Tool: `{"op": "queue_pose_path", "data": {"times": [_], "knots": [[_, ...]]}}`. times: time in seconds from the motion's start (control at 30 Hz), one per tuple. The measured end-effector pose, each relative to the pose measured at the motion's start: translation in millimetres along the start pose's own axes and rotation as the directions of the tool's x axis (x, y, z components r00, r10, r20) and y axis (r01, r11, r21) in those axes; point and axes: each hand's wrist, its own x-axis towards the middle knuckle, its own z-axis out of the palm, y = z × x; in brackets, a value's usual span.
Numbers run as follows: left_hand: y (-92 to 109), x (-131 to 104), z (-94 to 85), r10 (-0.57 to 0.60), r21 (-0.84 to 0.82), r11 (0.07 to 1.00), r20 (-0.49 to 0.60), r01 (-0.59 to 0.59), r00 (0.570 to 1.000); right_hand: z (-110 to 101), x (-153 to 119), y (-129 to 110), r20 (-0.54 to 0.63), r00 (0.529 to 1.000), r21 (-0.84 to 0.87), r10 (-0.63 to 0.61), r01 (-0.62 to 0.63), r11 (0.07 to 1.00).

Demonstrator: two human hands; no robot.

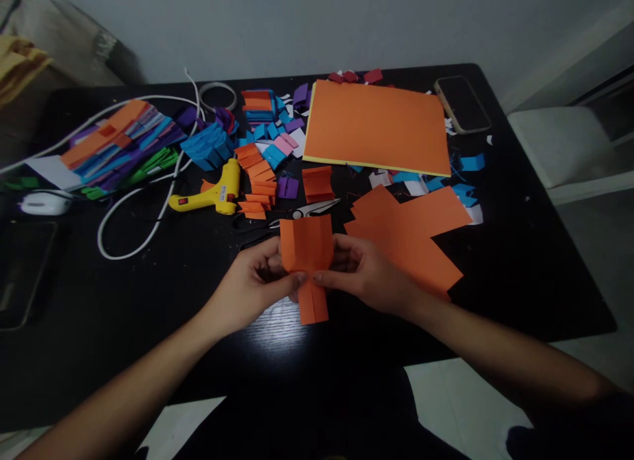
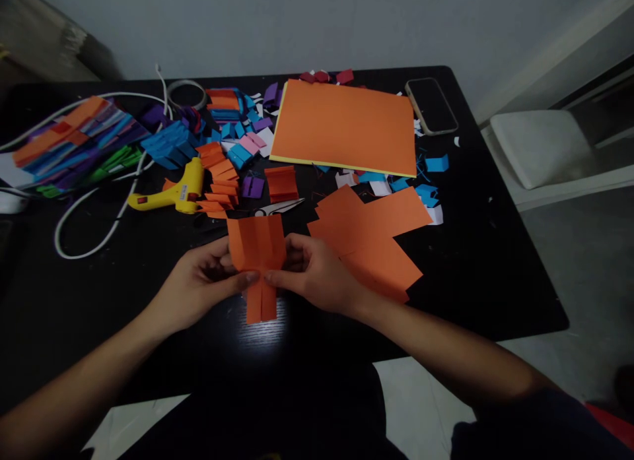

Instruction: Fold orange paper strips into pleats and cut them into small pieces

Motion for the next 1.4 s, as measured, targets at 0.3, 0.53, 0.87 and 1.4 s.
{"op": "queue_pose_path", "data": {"times": [0.3, 0.53, 0.87, 1.4], "knots": [[1.1, 0.5, -2.6, 0.014, 0.005, 1.0, -0.029, -0.014, 0.999, -1.4, 1.2, -0.3, 0.026, 0.999, 0.032, -0.019, 0.018, 0.999], [-1.2, 0.3, -3.0, 0.034, 0.018, 0.999, -0.059, -0.033, 0.998, -1.0, 1.0, -2.3, 0.038, 0.999, 0.038, -0.036, 0.034, 0.999], [-0.3, 0.3, -3.5, 0.039, 0.009, 0.999, -0.069, -0.038, 0.997, 0.2, 1.6, -3.4, 0.047, 0.998, 0.065, -0.052, 0.049, 0.997], [1.2, 0.7, -3.0, 0.04, -0.041, 0.998, -0.037, -0.042, 0.999, 2.7, -1.2, -5.3, 0.0, 0.998, 0.061, -0.063, 0.062, 0.996]]}}
